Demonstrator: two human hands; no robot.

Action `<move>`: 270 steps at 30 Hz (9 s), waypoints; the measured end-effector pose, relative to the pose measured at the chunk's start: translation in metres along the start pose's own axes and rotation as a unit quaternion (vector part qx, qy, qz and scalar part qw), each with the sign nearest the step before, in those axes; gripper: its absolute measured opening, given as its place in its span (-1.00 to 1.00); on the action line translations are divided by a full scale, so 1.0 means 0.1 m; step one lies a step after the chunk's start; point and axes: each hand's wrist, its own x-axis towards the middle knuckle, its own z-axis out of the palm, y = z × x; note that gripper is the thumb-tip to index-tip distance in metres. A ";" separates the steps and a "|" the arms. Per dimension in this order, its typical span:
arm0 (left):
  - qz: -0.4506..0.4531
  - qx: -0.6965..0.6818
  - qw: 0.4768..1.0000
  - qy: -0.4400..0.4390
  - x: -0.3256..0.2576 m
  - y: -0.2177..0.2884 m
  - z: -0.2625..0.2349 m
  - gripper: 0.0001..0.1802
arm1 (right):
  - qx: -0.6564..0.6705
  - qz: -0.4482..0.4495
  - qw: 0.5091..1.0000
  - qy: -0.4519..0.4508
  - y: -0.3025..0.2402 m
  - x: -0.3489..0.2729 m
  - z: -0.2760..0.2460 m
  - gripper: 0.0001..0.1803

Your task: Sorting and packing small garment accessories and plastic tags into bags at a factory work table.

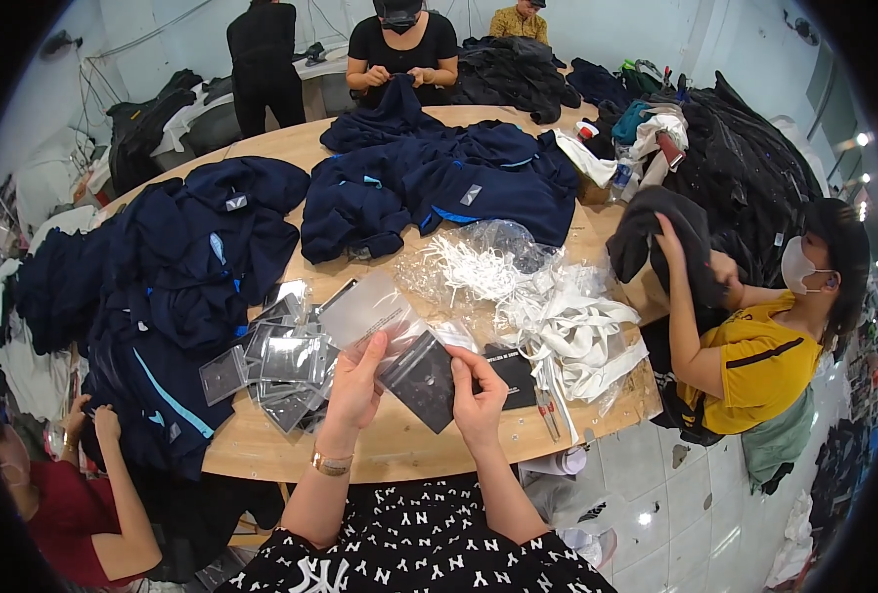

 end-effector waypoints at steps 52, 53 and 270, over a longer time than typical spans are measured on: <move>0.267 0.259 0.928 0.027 -0.17 -0.30 0.07 -0.72 | 0.064 0.085 0.994 -0.003 -0.17 -0.10 0.17 -0.76; 0.266 0.259 0.928 0.029 -0.16 -0.32 0.03 -0.72 | 0.090 0.114 0.988 -0.053 -0.20 -0.09 0.13 -0.71; 0.019 0.160 0.987 0.019 -0.16 -0.38 -0.12 -0.81 | 0.198 0.227 0.939 -0.164 0.13 -0.04 0.08 -0.74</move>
